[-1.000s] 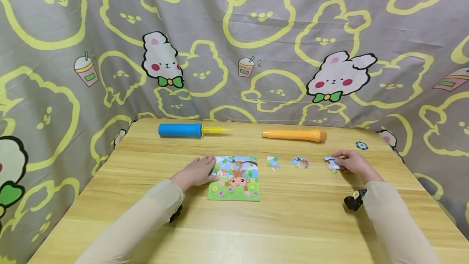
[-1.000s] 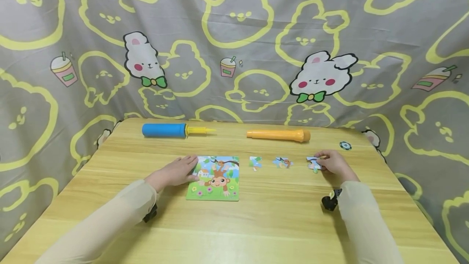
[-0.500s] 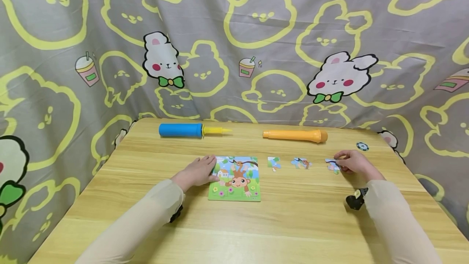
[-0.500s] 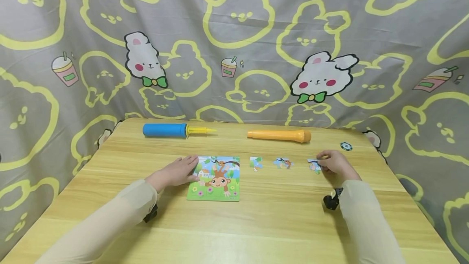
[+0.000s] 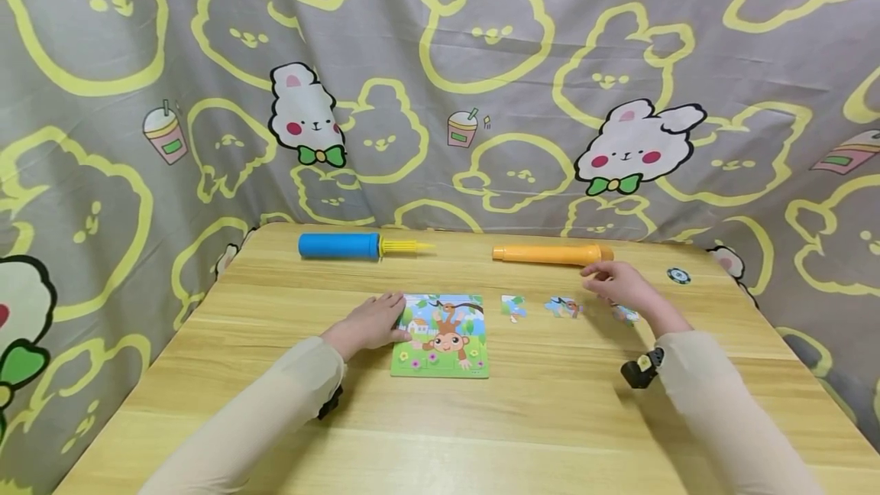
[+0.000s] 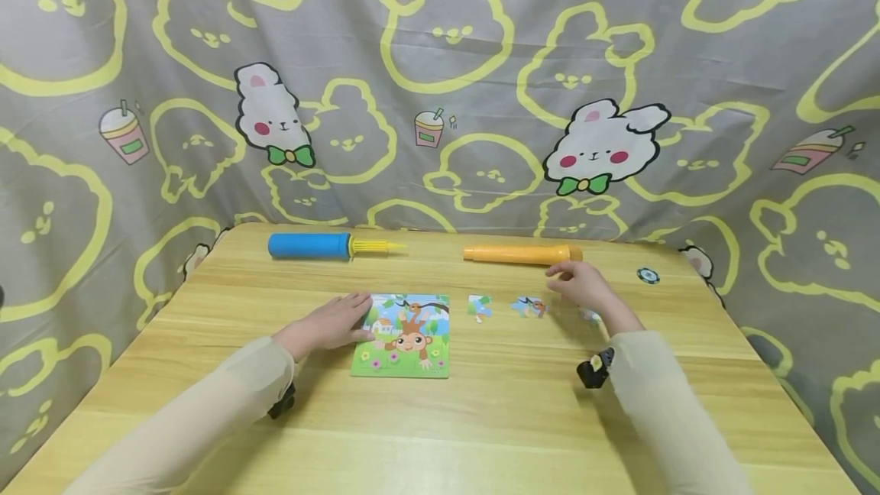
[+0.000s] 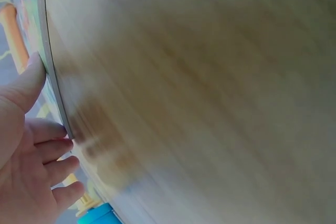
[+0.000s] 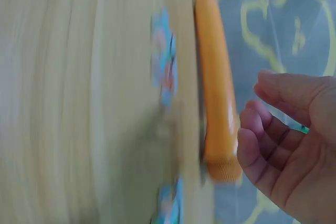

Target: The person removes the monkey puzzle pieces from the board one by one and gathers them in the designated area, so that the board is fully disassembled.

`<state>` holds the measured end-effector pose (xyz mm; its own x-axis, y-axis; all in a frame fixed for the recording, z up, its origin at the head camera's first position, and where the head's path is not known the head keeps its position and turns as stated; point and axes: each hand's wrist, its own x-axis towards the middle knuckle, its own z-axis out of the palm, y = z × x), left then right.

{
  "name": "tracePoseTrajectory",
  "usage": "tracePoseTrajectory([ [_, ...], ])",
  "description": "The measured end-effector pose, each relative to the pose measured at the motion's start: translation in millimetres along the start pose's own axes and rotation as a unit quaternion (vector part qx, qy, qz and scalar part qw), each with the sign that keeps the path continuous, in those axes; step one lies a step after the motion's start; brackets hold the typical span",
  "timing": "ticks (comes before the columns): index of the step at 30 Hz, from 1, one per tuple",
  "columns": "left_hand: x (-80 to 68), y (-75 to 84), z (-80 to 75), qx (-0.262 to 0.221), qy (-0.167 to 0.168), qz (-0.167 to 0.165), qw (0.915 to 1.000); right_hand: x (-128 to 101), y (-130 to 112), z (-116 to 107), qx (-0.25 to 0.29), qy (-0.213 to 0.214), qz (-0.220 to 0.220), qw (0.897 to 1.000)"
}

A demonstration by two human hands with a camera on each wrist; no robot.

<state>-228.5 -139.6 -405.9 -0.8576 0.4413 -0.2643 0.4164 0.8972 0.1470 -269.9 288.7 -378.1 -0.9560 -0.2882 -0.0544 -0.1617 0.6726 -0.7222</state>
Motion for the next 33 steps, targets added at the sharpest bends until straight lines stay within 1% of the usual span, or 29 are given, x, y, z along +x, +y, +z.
tracePoseTrajectory([
  [6,-1.6,1.4,0.3,0.015,0.021,0.004,0.9997,12,-36,30,-0.004,-0.020,-0.065,0.998],
  [10,-2.9,2.5,-0.5,0.011,0.022,0.004,0.9997,17,-59,55,-0.020,-0.041,-0.102,0.994],
  [15,-5.2,1.0,-0.3,-0.008,0.009,0.002,0.9999,21,-88,88,-0.042,-0.082,-0.146,0.985],
  [19,-6.4,-2.8,0.3,-0.026,0.006,0.009,0.9996,25,-108,112,-0.049,-0.116,-0.177,0.976],
  [22,-6.9,-5.6,0.2,-0.032,0.002,0.014,0.9994,28,-120,128,-0.058,-0.132,-0.200,0.969],
  [26,-8.1,-7.5,0.3,-0.029,-0.011,0.018,0.9994,32,-132,148,-0.071,-0.152,-0.211,0.963],
  [28,-8.9,-7.4,0.7,-0.028,-0.018,0.023,0.9992,35,-136,157,-0.075,-0.160,-0.210,0.962],
  [31,-10.1,-5.9,1.0,-0.028,-0.021,0.029,0.9990,40,-139,170,-0.080,-0.168,-0.199,0.962],
  [33,-10.9,-4.8,1.0,-0.026,-0.020,0.027,0.9991,42,-140,178,-0.091,-0.169,-0.188,0.963],
])
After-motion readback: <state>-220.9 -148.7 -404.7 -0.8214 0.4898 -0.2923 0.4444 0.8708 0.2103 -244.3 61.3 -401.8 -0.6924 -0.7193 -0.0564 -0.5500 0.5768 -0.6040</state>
